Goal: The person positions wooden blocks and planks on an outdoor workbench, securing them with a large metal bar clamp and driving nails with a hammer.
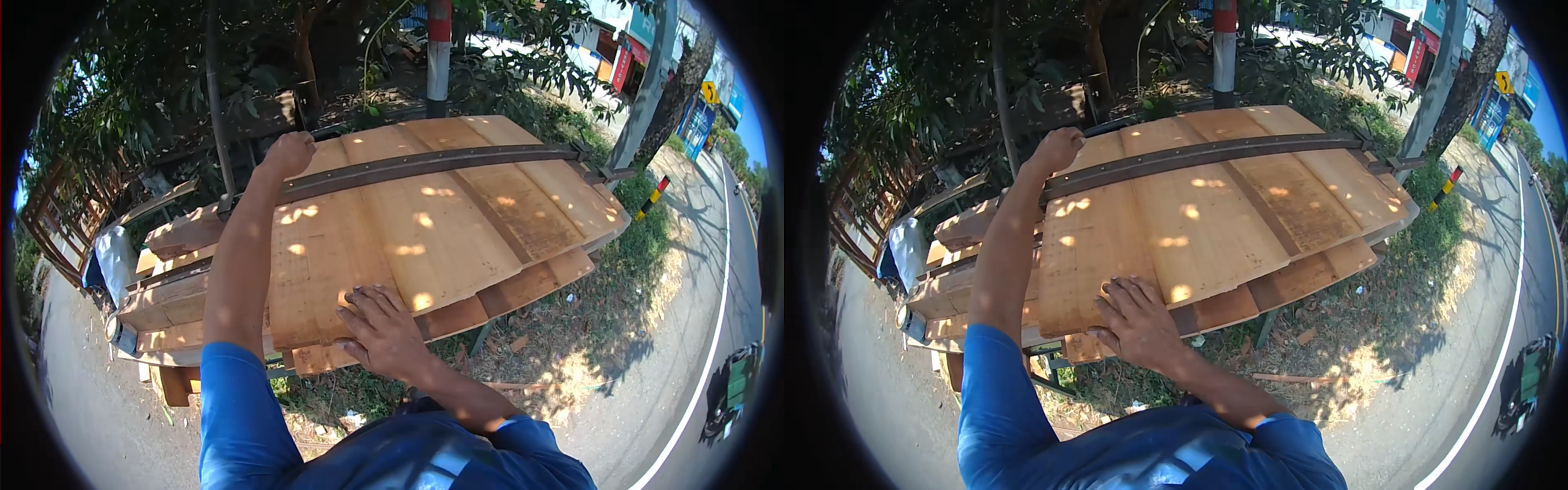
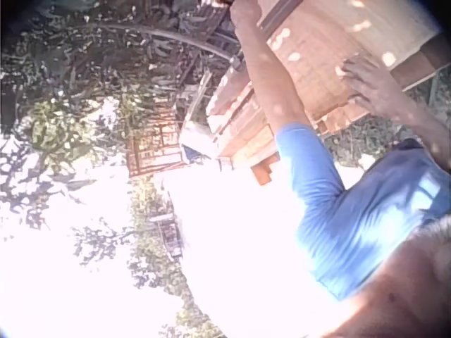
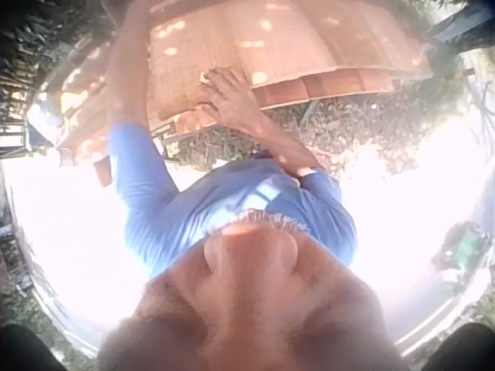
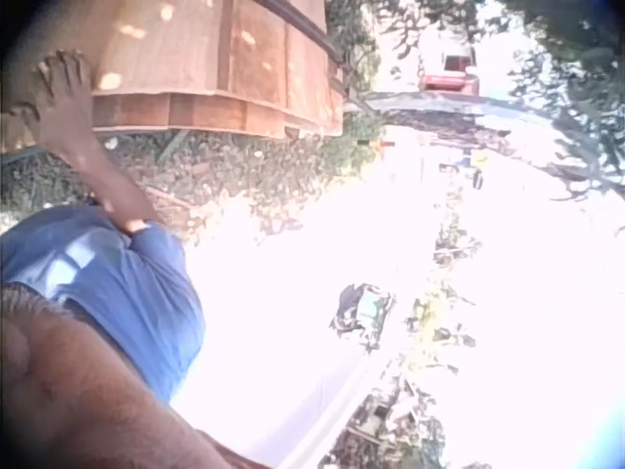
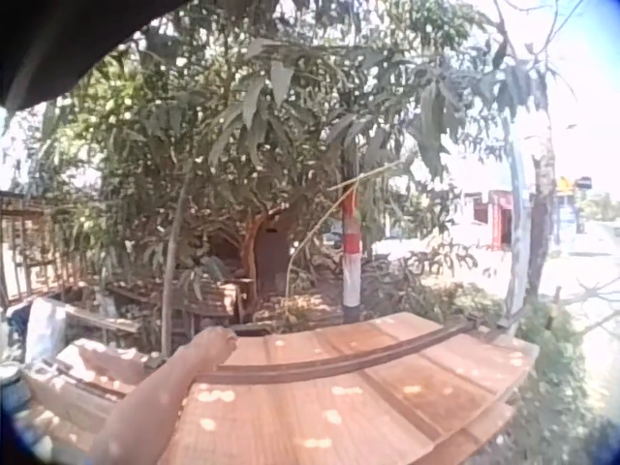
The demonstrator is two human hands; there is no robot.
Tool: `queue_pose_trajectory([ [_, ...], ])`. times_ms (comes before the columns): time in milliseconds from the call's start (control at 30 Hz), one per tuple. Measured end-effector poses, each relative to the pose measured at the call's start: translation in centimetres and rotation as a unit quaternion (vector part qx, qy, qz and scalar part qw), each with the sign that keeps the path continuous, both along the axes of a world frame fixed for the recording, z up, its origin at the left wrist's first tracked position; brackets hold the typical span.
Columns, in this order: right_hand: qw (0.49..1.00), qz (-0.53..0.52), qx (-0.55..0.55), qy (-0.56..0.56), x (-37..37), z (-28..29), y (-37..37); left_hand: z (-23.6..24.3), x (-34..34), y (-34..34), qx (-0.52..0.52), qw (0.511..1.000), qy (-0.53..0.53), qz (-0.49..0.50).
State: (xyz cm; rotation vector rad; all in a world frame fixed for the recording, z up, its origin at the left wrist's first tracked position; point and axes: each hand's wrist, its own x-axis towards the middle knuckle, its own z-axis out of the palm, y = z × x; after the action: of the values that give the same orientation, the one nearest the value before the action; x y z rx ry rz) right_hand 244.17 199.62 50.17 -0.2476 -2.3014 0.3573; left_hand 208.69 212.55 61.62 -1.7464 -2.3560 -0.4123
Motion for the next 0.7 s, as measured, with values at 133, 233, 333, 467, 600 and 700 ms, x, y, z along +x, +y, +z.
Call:
queue_pose_trajectory([
  [133,1.000,-0.013,-0.017,-0.006,-1.7,-1.0,0.8,-1.7,-3.4,8.4,-0.056,0.998,-0.003,-0.010],
  [233,0.999,-0.018,-0.041,0.012,-2.5,-0.5,0.7,-3.9,-7.7,13.4,-0.113,0.992,0.058,-0.016],
  [333,0.993,-0.088,-0.059,0.045,-3.1,-0.7,1.5,-7.6,-10.2,20.6,-0.141,0.982,0.104,-0.069],
  [467,0.975,-0.211,-0.054,0.042,-3.2,-0.9,2.5,-14.0,-8.6,30.9,-0.159,0.967,0.121,-0.161],
  [600,0.980,-0.173,-0.053,0.082,-3.0,-0.3,1.1,-17.8,-19.6,33.9,-0.156,0.960,0.139,-0.184],
  [700,0.972,-0.223,-0.067,0.028,-3.5,-1.3,2.7,-24.7,-12.4,40.4,-0.176,0.968,-0.110,-0.140],
])
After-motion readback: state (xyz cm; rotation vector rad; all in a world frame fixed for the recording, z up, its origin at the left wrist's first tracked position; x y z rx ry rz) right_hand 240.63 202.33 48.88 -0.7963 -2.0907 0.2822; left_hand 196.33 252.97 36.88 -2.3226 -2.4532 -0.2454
